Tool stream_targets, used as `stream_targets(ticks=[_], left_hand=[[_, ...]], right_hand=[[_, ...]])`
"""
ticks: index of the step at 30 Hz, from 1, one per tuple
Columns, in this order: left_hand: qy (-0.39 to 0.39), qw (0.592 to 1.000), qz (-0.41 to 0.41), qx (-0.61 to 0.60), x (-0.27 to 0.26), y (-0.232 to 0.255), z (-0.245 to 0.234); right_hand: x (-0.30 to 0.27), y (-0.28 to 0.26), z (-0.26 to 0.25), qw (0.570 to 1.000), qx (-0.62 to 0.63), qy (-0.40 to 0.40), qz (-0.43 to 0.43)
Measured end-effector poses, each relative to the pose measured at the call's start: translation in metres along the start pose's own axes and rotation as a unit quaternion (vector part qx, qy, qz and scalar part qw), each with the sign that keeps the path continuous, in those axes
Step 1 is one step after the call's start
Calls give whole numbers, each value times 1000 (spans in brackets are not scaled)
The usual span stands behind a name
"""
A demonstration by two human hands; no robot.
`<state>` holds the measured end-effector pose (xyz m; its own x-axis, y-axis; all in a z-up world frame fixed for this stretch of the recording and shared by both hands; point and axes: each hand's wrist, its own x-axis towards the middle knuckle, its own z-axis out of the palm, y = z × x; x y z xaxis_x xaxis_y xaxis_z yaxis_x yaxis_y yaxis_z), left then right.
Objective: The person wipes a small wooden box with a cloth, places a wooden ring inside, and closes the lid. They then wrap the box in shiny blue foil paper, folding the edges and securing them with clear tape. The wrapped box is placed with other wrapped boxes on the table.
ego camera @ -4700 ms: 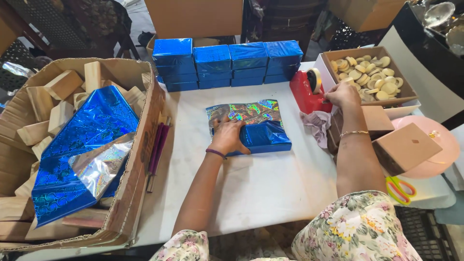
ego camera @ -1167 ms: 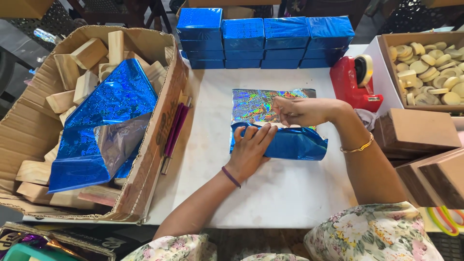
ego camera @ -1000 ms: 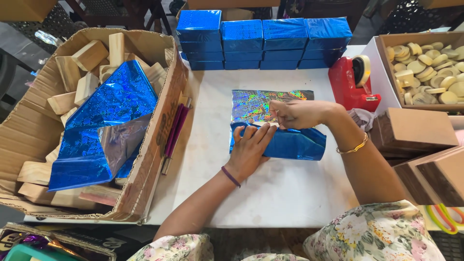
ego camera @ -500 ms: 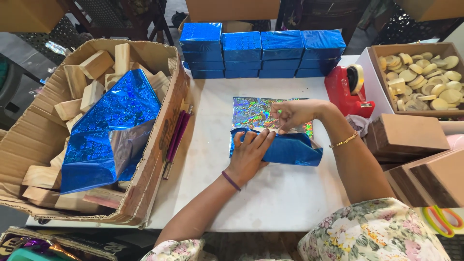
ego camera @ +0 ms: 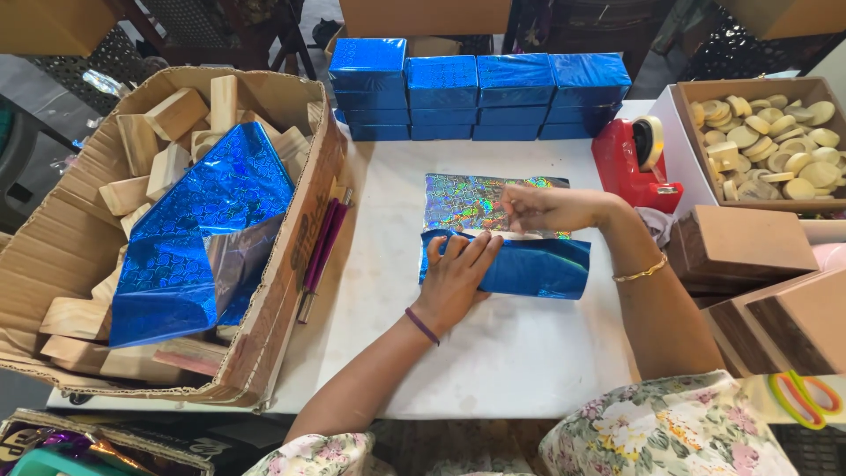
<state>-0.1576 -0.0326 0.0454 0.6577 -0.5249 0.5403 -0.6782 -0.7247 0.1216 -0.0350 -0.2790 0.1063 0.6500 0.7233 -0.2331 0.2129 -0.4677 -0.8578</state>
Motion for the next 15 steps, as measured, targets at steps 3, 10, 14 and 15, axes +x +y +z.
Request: stream_targets(ticks=[3, 10, 14, 15], left_hand=[[2, 1000, 1, -9, 1, 1, 0], [4, 1000, 3, -10, 1, 0, -2], [0, 1000, 6, -8, 1, 1, -3], [1, 1000, 5, -7, 1, 0, -3]], right_hand=[[-1, -17, 7, 999, -32, -28, -27], [9, -18, 6, 995, -93, -29, 11], [17, -3, 1, 998, -32, -48, 23], [18, -1, 0, 998, -32, -48, 22]])
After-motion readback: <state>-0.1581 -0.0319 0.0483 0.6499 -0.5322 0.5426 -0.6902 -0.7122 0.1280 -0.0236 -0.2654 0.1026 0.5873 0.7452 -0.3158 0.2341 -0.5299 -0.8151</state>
